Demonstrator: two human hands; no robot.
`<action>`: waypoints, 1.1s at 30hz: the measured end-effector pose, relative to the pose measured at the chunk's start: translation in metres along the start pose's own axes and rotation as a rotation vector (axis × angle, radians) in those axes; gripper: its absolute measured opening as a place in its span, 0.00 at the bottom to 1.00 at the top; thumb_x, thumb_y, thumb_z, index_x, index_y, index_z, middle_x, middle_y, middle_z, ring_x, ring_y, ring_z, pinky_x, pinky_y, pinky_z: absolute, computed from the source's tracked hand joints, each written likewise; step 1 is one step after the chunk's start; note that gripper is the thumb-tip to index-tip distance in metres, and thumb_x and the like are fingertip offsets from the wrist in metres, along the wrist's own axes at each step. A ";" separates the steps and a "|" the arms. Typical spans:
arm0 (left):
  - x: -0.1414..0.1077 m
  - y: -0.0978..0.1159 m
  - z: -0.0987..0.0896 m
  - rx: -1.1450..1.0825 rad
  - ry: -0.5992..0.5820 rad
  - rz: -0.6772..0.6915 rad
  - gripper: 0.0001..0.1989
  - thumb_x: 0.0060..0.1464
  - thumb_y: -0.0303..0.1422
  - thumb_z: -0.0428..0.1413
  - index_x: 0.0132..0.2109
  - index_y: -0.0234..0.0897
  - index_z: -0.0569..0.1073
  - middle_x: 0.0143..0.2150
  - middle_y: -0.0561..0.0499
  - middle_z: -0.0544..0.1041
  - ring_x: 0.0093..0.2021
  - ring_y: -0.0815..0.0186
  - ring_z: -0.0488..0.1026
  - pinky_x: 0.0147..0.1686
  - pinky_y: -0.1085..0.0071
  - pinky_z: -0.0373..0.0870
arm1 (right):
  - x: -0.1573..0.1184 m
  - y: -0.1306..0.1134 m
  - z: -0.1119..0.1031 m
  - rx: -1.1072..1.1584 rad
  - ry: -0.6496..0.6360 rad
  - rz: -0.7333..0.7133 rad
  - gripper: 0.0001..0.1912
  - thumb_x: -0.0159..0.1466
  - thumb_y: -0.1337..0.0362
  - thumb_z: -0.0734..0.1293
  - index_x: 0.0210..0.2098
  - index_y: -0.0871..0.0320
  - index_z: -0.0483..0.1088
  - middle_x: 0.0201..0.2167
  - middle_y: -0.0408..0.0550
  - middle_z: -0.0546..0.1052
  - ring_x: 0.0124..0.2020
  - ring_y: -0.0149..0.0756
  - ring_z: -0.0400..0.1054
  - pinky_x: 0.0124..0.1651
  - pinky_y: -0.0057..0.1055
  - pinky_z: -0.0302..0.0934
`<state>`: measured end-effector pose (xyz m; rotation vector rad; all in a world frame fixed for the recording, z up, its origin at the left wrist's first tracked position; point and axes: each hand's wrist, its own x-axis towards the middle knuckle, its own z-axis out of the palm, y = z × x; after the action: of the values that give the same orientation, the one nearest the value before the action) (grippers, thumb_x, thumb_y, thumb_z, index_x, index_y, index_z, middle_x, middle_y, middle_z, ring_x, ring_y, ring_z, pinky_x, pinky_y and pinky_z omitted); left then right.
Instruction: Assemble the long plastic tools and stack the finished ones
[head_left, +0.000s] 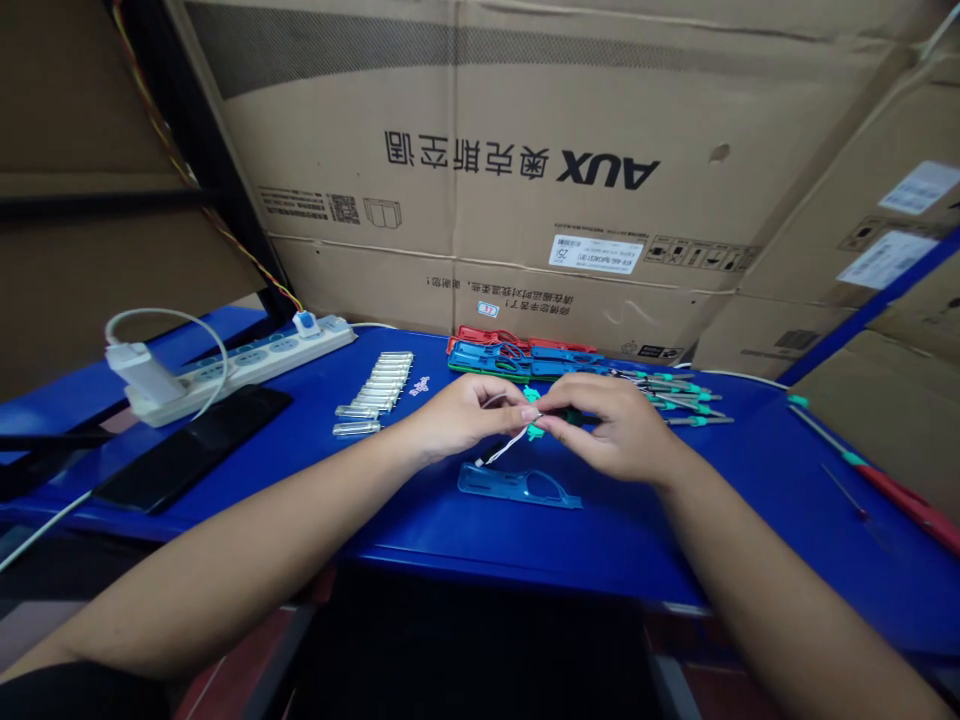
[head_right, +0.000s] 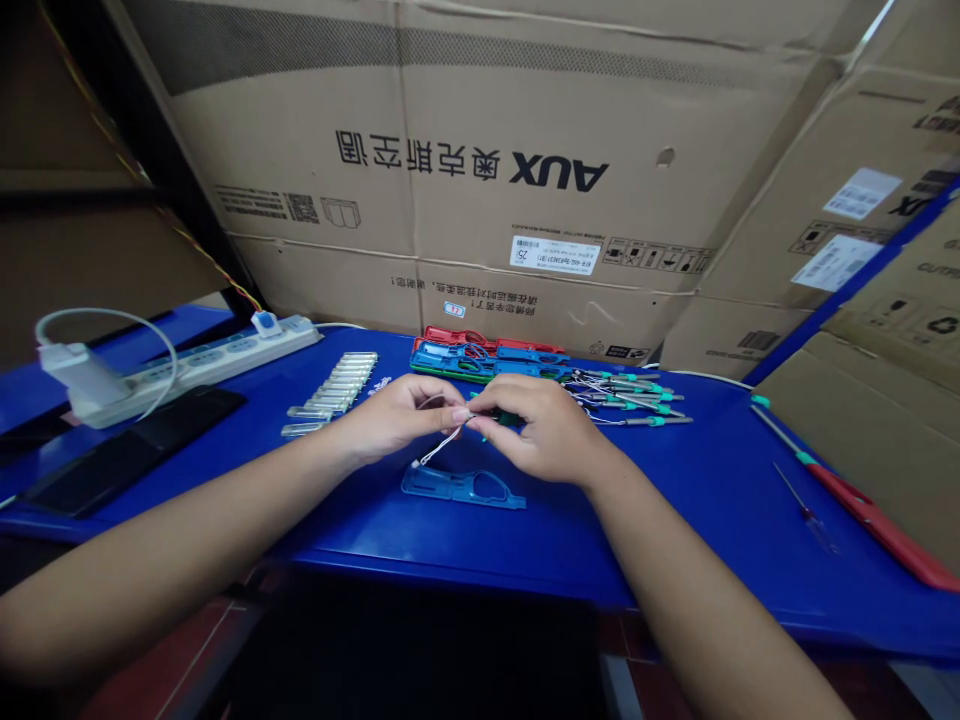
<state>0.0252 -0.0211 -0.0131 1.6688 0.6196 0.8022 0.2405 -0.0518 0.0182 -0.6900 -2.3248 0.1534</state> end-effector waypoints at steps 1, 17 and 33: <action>-0.001 0.000 0.000 0.008 -0.004 -0.003 0.16 0.54 0.44 0.63 0.32 0.33 0.76 0.28 0.53 0.73 0.29 0.71 0.68 0.32 0.72 0.64 | -0.002 0.000 0.002 0.026 0.022 0.019 0.04 0.65 0.66 0.68 0.39 0.55 0.76 0.32 0.46 0.79 0.33 0.33 0.72 0.37 0.32 0.66; 0.000 0.001 -0.020 -0.340 -0.416 -0.338 0.44 0.52 0.70 0.40 0.52 0.37 0.75 0.42 0.42 0.82 0.40 0.60 0.79 0.39 0.66 0.72 | -0.020 0.008 -0.005 0.363 0.096 0.238 0.05 0.61 0.61 0.73 0.36 0.53 0.81 0.31 0.46 0.79 0.30 0.32 0.71 0.31 0.29 0.65; -0.010 0.001 -0.011 0.302 -0.543 -0.252 0.13 0.52 0.36 0.65 0.45 0.38 0.80 0.33 0.53 0.83 0.31 0.69 0.78 0.33 0.74 0.71 | -0.069 -0.009 0.008 0.083 -0.435 0.046 0.03 0.63 0.68 0.67 0.37 0.55 0.73 0.32 0.44 0.77 0.33 0.32 0.70 0.39 0.31 0.62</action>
<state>0.0108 -0.0224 -0.0125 1.9283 0.5638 0.0584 0.2741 -0.0948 -0.0263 -0.7249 -2.6954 0.4585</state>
